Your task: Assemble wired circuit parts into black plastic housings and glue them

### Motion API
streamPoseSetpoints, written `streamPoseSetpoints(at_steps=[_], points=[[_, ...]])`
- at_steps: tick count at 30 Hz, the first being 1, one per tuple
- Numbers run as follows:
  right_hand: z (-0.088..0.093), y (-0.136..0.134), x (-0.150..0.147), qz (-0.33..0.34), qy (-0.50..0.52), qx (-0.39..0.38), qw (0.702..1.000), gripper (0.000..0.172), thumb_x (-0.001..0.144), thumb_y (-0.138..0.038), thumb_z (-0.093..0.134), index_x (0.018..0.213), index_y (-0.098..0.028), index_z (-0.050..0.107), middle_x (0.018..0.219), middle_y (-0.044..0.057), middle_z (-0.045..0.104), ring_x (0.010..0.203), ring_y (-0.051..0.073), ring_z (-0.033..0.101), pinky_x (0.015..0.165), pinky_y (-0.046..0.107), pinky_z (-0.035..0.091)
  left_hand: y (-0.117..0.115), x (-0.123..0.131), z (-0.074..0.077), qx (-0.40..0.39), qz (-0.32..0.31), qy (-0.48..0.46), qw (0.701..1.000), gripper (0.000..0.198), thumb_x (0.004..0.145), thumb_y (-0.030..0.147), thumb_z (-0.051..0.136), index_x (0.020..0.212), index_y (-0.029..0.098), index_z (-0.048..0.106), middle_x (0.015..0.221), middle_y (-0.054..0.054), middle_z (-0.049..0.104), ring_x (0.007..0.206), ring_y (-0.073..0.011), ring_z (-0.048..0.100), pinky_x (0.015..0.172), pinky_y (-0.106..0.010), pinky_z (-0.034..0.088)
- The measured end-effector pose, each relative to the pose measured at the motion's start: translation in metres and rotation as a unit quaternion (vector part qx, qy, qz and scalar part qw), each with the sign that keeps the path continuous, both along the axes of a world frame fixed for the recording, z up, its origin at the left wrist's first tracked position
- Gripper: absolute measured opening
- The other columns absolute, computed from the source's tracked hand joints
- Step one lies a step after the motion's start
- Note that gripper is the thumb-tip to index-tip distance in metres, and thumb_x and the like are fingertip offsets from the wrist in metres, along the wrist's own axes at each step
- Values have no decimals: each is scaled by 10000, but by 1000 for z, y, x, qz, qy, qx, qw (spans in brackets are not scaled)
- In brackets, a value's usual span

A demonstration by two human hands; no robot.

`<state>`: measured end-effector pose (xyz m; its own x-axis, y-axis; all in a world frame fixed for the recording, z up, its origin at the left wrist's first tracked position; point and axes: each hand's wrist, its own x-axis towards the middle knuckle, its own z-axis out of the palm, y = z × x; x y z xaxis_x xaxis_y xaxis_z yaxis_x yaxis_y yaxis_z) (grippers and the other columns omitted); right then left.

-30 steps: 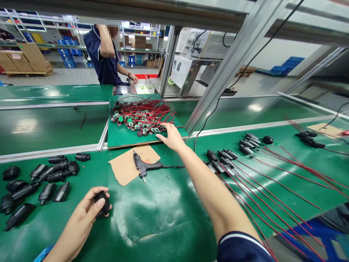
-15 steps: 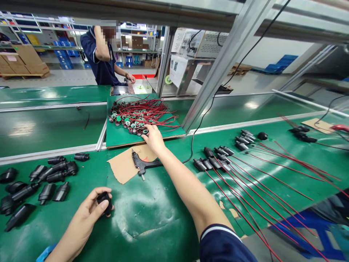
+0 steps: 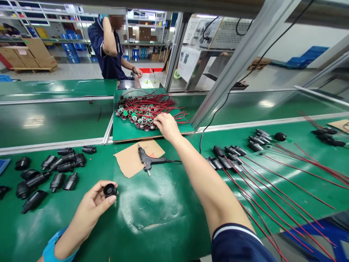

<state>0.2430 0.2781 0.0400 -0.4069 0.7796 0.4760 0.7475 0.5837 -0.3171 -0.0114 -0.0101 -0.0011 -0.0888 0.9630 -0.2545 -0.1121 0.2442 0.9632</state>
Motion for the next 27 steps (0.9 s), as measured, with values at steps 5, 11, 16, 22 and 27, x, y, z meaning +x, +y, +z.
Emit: streamPoseSetpoints(at_steps=[5, 11, 16, 22, 27], points=[[29, -14, 0, 16, -4, 14, 1000, 114, 995, -278, 518, 1053, -227, 602, 973, 90, 706, 890, 265, 644, 844, 421, 527, 2, -3, 3, 2, -15, 20, 1000, 417, 772, 433, 824, 1085, 178, 715, 1115, -121, 730, 1016, -254, 689, 919, -332, 569], [65, -114, 1, 90, -65, 73, 991, 71, 999, -262, 516, 1026, -274, 581, 967, 79, 704, 915, 280, 670, 753, 407, 518, -2, 2, 6, 71, -54, 62, 994, 306, 826, 333, 788, 1096, 199, 738, 1095, -91, 666, 958, -206, 660, 865, -289, 565], [75, -212, 7, 183, -20, -82, 979, 96, 981, -266, 570, 1057, -310, 533, 1045, 30, 763, 797, 222, 740, 603, 348, 546, -10, 5, 8, 79, -109, 94, 986, 324, 860, 303, 777, 1167, 238, 696, 1081, -70, 665, 947, -195, 656, 864, -298, 551], [43, -243, 1, 273, 85, -294, 912, 196, 930, -136, 618, 1017, -280, 516, 1052, 18, 773, 892, 177, 768, 709, 277, 602, -14, 9, 7, 100, -190, 151, 965, 305, 881, 328, 762, 1163, 241, 682, 1096, -81, 668, 998, -234, 667, 883, -343, 545], [21, -236, -7, 232, 121, -277, 925, 62, 989, -235, 638, 1043, -257, 615, 915, -1, 769, 757, 148, 747, 649, 253, 584, -13, 10, 7, 81, -228, 139, 960, 318, 914, 300, 706, 1220, 242, 643, 1137, -76, 671, 1015, -228, 659, 887, -330, 527]])
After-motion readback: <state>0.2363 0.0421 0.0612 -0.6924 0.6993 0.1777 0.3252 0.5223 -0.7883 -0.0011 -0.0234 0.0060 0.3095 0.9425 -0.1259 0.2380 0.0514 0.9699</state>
